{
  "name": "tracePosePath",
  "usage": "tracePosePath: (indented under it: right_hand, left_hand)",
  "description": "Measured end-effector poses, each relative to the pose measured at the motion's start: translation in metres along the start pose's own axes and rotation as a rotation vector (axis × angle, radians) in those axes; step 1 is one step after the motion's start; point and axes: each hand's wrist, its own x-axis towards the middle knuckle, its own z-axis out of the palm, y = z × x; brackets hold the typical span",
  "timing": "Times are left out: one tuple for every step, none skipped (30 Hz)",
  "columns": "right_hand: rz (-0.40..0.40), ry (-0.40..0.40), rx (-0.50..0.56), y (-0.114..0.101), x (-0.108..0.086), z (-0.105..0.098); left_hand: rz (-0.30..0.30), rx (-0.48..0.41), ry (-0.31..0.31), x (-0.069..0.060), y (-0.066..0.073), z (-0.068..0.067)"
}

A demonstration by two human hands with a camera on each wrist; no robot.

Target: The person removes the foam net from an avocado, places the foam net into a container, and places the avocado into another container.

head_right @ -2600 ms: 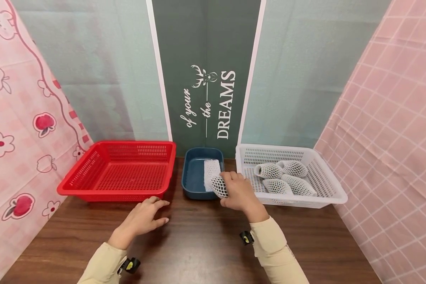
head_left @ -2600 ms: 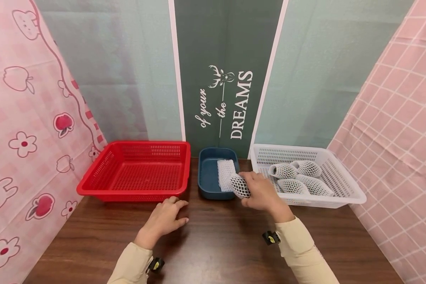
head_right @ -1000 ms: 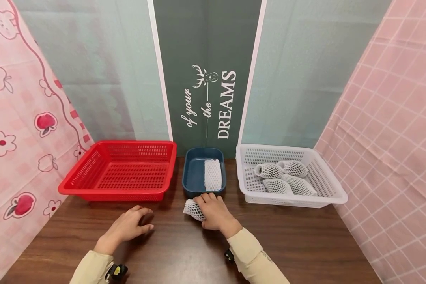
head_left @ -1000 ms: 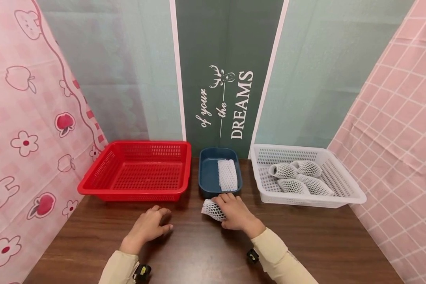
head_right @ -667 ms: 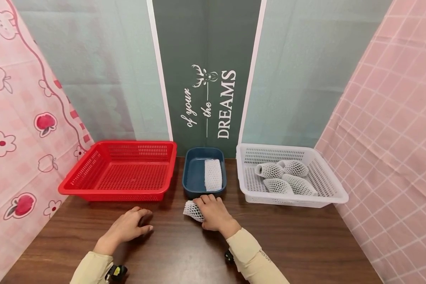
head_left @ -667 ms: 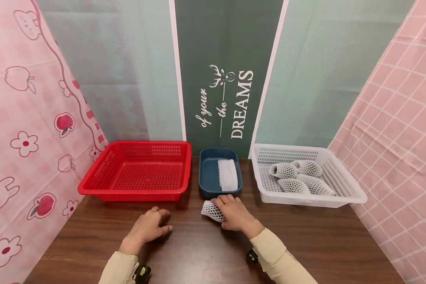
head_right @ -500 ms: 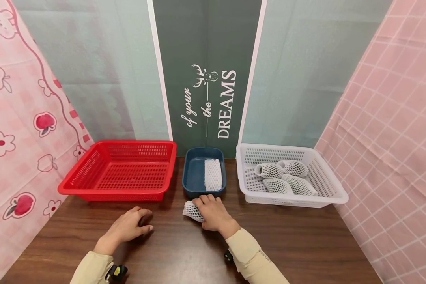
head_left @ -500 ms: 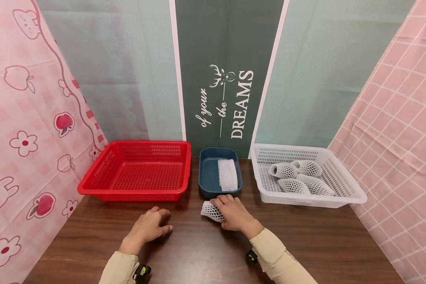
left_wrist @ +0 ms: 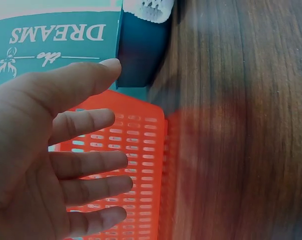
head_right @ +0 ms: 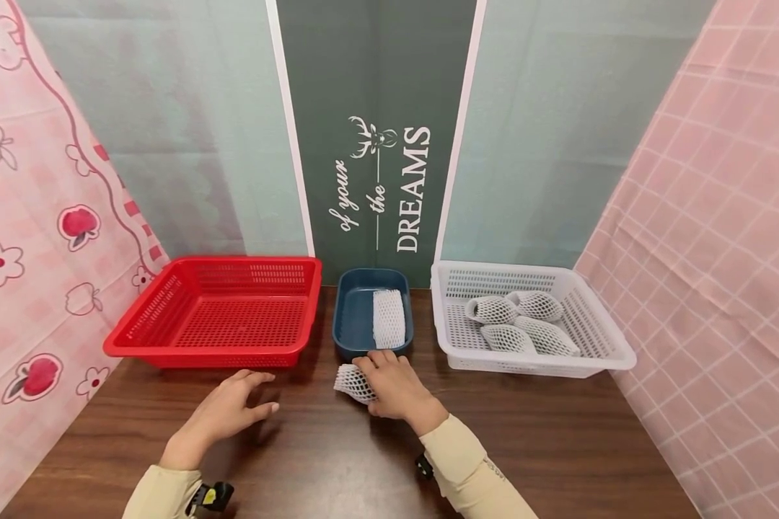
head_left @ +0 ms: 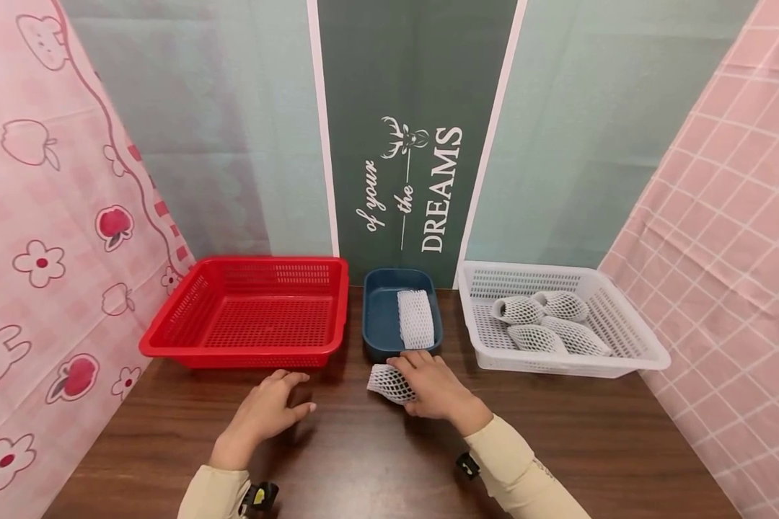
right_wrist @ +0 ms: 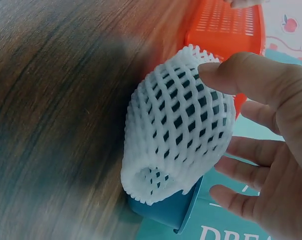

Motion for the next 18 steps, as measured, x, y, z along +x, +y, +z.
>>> tracePosePath:
  right_hand:
    - [0.000, 0.006, -0.001, 0.000, 0.000, 0.000]
    - [0.000, 0.010, 0.002, 0.000, 0.001, -0.001]
    - [0.001, 0.011, 0.006, 0.001, 0.001, -0.001]
    - [0.003, 0.010, 0.008, 0.001, 0.001, -0.001]
    - [0.007, 0.008, 0.012, 0.001, 0.002, -0.001]
    - [0.011, 0.005, 0.018, 0.001, 0.002, -0.001]
    - [0.014, 0.002, 0.022, 0.001, 0.003, -0.002]
    - [0.016, 0.001, 0.025, 0.001, 0.003, -0.002]
    - [0.019, 0.001, 0.025, 0.001, 0.003, -0.001]
    - [0.022, 0.004, 0.025, 0.001, 0.003, -0.001]
    - [0.028, 0.006, 0.028, 0.001, 0.003, -0.001]
    - [0.038, 0.008, 0.041, 0.001, 0.002, -0.001]
    - [0.050, 0.010, 0.062, 0.001, 0.000, -0.002]
    - [0.065, 0.015, 0.090, 0.001, -0.001, -0.002]
    - [0.082, 0.020, 0.117, 0.000, -0.003, -0.002]
    - [0.101, 0.025, 0.146, 0.000, -0.004, -0.002]
    - [0.119, 0.029, 0.171, 0.000, -0.006, -0.003]
    - [0.135, 0.035, 0.197, 0.000, -0.008, -0.003]
  left_hand:
    - [-0.001, -0.001, 0.002, 0.000, -0.001, 0.000]
    - [0.000, 0.000, 0.003, 0.000, -0.001, 0.001]
    - [0.000, -0.002, 0.003, 0.000, -0.002, 0.001]
    - [-0.002, -0.003, 0.002, 0.000, -0.002, 0.002]
    - [-0.003, -0.004, 0.002, 0.000, -0.003, 0.002]
    - [-0.004, -0.006, 0.003, 0.000, -0.003, 0.003]
    - [-0.004, -0.007, 0.004, 0.000, -0.004, 0.003]
    - [-0.004, -0.008, 0.006, 0.001, -0.004, 0.004]
    - [-0.004, -0.010, 0.008, 0.001, -0.004, 0.004]
    - [-0.002, -0.012, 0.011, 0.001, -0.004, 0.006]
    - [0.001, -0.016, 0.015, 0.001, -0.004, 0.007]
    - [0.005, -0.018, 0.021, 0.001, -0.003, 0.008]
    - [0.013, -0.024, 0.027, 0.001, -0.003, 0.010]
    - [0.023, -0.028, 0.035, 0.001, -0.003, 0.012]
    - [0.033, -0.035, 0.046, 0.001, -0.002, 0.014]
    - [0.046, -0.042, 0.060, 0.002, -0.001, 0.015]
    - [0.060, -0.048, 0.075, 0.002, 0.000, 0.017]
    - [0.075, -0.050, 0.091, 0.003, 0.001, 0.019]
